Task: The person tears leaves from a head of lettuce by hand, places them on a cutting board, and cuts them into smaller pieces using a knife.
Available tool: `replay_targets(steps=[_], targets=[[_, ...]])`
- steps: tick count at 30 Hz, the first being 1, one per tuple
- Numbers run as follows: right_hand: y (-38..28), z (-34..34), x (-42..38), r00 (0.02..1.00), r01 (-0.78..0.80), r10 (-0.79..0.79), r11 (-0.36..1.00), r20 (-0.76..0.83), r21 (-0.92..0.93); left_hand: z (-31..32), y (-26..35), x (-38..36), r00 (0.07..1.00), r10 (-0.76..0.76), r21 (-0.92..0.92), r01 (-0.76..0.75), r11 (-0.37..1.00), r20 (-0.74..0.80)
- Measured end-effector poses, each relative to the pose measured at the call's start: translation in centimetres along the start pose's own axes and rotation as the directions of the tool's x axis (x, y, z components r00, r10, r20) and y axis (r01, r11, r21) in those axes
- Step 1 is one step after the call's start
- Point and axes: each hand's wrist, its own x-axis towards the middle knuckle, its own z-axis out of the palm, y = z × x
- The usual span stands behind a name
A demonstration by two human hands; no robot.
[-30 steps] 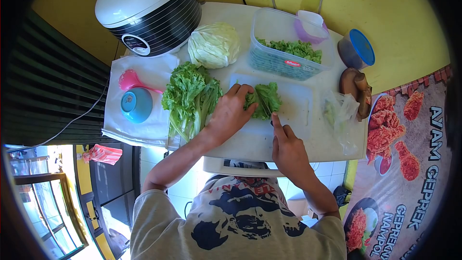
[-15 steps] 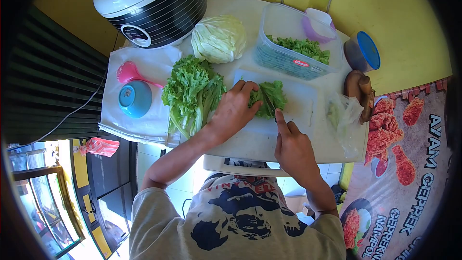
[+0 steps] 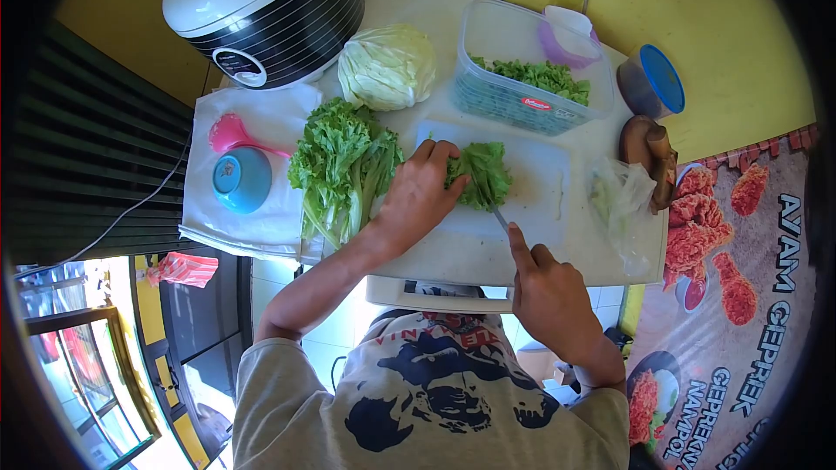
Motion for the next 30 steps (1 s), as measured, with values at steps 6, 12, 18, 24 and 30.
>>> replay_targets(steps=[6, 12, 18, 24, 30], targets=[[0.9, -0.4, -3.0, 0.997, -0.013, 0.014, 1.0, 0.07, -0.021, -0.1, -0.2, 0.1, 1.0, 0.007, 0.0, -0.007, 1.0, 0.022], [3.0, -1.8, -3.2, 0.995, 0.027, -0.002, 0.965, -0.097, 0.259, -1.5, -0.1, 0.3, 0.995, 0.019, 0.007, -0.02, 1.0, 0.094], [3.3, 0.6, -0.4, 0.966, 0.098, 0.025, 0.887, -0.259, 0.452, -3.0, -0.7, 0.6, 0.981, 0.093, 0.039, -0.101, 0.994, 0.169], [4.8, 3.6, 1.4, 0.95, 0.06, 0.084, 0.896, -0.301, 0.439, -3.2, -0.1, 1.1, 0.967, 0.172, -0.202, -0.133, 0.97, 0.188], [4.5, 2.8, 1.4, 0.938, 0.045, 0.175, 0.796, -0.301, 0.604, -3.3, -0.2, 1.4, 0.956, 0.092, -0.542, 0.078, 0.837, 0.28]])
